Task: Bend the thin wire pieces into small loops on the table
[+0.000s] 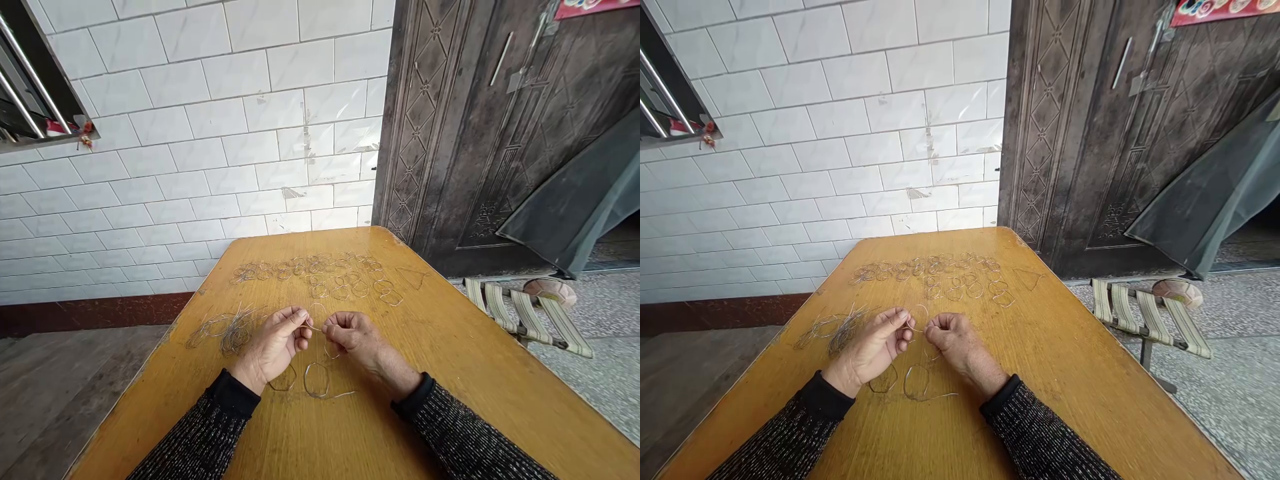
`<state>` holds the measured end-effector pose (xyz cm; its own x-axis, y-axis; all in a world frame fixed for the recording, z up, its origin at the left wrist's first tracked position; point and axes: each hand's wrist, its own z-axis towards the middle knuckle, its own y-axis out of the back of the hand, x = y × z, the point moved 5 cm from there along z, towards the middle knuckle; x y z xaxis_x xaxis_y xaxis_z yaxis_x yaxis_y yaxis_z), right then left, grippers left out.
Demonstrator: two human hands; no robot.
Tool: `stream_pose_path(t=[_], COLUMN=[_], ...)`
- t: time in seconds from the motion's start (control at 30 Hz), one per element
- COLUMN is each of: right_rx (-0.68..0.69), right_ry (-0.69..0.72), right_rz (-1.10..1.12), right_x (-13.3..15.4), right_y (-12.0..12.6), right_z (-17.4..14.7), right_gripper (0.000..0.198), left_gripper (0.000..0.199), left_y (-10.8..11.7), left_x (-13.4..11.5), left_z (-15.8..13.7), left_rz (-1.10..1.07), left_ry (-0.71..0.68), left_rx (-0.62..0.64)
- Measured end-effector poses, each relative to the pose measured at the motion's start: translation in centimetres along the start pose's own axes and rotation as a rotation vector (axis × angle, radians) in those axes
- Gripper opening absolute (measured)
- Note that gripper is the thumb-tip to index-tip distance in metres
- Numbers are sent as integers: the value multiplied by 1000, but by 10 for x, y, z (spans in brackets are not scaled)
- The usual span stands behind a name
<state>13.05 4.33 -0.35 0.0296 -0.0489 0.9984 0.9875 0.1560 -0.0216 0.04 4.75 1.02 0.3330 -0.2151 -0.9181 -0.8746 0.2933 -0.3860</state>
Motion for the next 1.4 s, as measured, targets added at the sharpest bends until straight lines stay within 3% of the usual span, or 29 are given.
stream_pose_path(t=[0.17,0.4,0.57,0.7,0.87,1.17,1.4], right_rx=[0,-87,-64,-50,-73,-89,-156], right_ry=[-15,-44,-6,-2,26,73,59], right_rz=[96,282,286,252,201,188,202], right_x=[7,9,10,11,12,8,11], right_y=[-1,5,4,4,3,-3,-1], right_z=[-4,-5,-5,-6,-4,-2,-4], right_gripper=[28,31,33,32,33,30,27], left_gripper=[24,25,21,19,15,11,15], left_y=[-4,-13,-10,-8,-12,-23,-26], left_x=[1,13,15,10,5,-10,-7], left_z=[-2,-6,-3,-1,-4,-10,-11], left_rz=[-38,210,244,306,494,1011,996], left_ry=[-10,48,-6,-47,-67,-478,-464], left_rx=[19,78,15,46,40,-133,-138])
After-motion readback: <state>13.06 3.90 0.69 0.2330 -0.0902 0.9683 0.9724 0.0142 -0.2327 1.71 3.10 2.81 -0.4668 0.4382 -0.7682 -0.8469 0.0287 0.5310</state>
